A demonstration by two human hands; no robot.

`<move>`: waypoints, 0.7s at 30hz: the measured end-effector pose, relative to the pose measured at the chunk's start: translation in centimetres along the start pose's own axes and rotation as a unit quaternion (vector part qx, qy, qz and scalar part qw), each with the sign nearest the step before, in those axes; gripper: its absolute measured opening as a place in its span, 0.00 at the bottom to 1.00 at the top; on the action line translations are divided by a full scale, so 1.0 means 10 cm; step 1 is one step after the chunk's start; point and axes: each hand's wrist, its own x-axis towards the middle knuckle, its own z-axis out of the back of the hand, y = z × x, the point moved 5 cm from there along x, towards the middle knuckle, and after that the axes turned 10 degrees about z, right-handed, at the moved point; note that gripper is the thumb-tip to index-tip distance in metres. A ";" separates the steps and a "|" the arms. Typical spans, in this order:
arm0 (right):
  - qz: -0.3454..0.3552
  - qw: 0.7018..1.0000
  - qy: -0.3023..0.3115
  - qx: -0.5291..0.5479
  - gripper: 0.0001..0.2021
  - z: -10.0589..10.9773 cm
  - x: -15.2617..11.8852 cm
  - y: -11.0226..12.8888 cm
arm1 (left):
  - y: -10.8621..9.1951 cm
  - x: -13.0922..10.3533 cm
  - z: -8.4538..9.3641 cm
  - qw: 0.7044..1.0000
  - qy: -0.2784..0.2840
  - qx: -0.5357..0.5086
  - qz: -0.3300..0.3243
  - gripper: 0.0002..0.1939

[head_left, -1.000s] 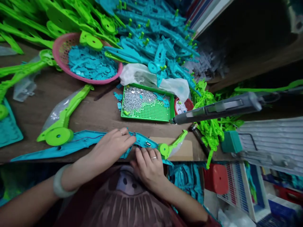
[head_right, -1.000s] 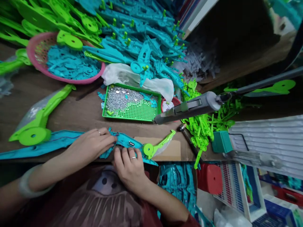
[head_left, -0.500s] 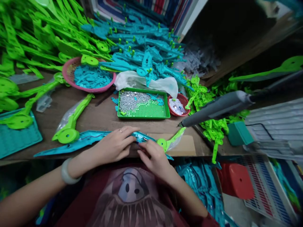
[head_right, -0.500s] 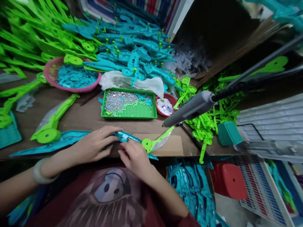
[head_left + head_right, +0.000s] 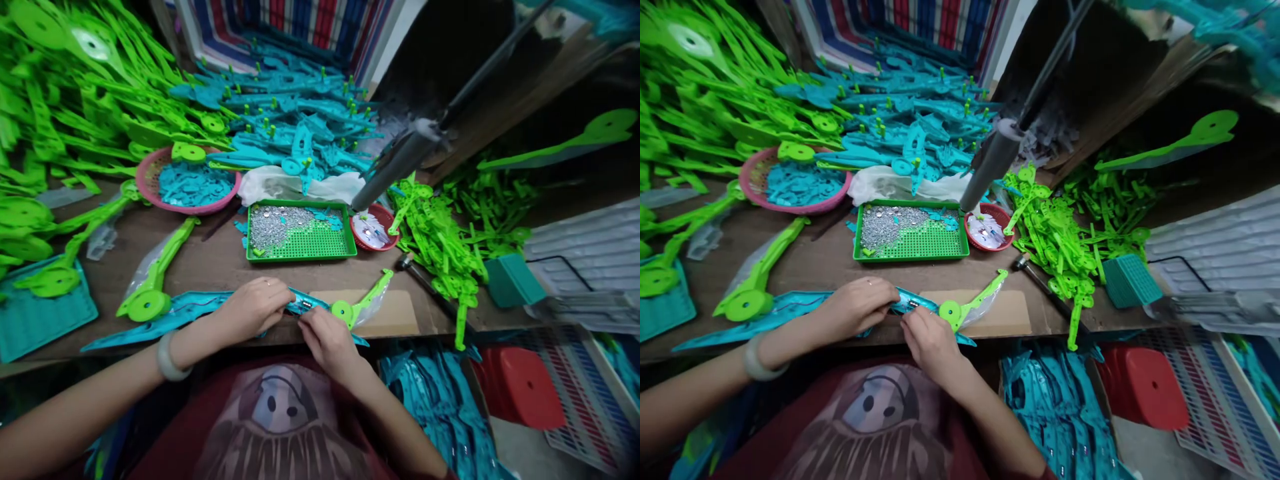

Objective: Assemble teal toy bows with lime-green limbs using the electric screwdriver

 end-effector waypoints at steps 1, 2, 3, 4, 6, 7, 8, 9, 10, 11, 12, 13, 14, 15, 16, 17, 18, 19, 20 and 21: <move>-0.006 1.000 -0.004 0.005 0.07 0.00 -0.01 -0.01 | 0.01 -0.01 0.02 1.000 0.013 -0.023 0.000 0.08; -0.010 1.000 -0.005 0.015 0.07 0.00 -0.02 -0.02 | 0.03 -0.02 0.04 0.998 0.026 -0.050 0.004 0.09; -0.015 0.999 -0.004 0.030 0.08 -0.01 -0.02 -0.03 | 0.06 -0.03 0.05 0.996 0.038 -0.078 0.011 0.10; -0.019 0.999 -0.006 0.050 0.08 -0.01 -0.02 -0.03 | 0.08 -0.03 0.06 0.993 0.048 -0.102 0.019 0.11; -0.026 0.995 -0.019 0.096 0.07 0.00 0.01 -0.04 | 0.10 -0.02 0.07 0.989 0.062 -0.129 0.026 0.13; -0.028 0.992 -0.026 0.118 0.07 0.01 0.04 -0.04 | 0.10 0.00 0.07 0.989 0.067 -0.133 0.023 0.13; -0.027 0.990 -0.030 0.136 0.07 0.00 0.06 -0.04 | 0.08 0.02 0.06 0.988 0.072 -0.132 0.017 0.14; -0.022 0.988 -0.027 0.148 0.07 -0.01 0.09 -0.03 | 0.05 0.04 0.04 0.989 0.077 -0.128 0.008 0.14; -0.013 0.988 -0.018 0.154 0.07 -0.02 0.11 -0.03 | 0.02 0.07 0.03 0.989 0.080 -0.122 0.000 0.15; -0.004 0.988 -0.006 0.154 0.07 -0.04 0.13 -0.02 | 0.00 0.09 0.02 0.990 0.080 -0.116 -0.006 0.15; 0.003 0.989 0.006 0.149 0.07 -0.05 0.14 -0.02 | -0.02 0.11 0.01 0.991 0.077 -0.113 -0.008 0.16; 0.008 0.990 0.016 0.139 0.08 -0.06 0.14 -0.03 | -0.02 0.12 0.00 0.991 0.072 -0.112 -0.004 0.17; 0.011 0.992 0.022 0.127 0.08 -0.06 0.14 -0.04 | -0.02 0.13 0.00 0.991 0.066 -0.116 0.004 0.18; 0.011 0.993 0.025 0.115 0.08 -0.06 0.13 -0.05 | -0.01 0.13 0.00 0.991 0.059 -0.123 0.012 0.19; 0.009 0.994 0.027 0.105 0.09 -0.05 0.12 -0.06 | 0.00 0.13 -0.01 0.990 0.057 -0.130 0.020 0.19; 0.009 0.995 0.027 0.097 0.09 -0.05 0.11 -0.07 | 0.01 0.12 -0.02 0.989 0.057 -0.137 0.026 0.20; 0.010 0.995 0.026 0.093 0.09 -0.05 0.11 -0.08 | 0.01 0.12 -0.03 0.988 0.057 -0.142 0.030 0.20; 0.012 0.995 0.023 0.092 0.09 -0.05 0.10 -0.08 | 0.01 0.11 -0.04 0.988 0.054 -0.143 0.033 0.19; 0.015 0.995 0.021 0.093 0.08 -0.05 0.10 -0.07 | 0.00 0.11 -0.05 0.989 0.050 -0.137 0.035 0.18; 0.017 0.995 0.017 0.093 0.08 -0.05 0.11 -0.07 | -0.01 0.11 -0.07 0.990 0.045 -0.125 0.039 0.16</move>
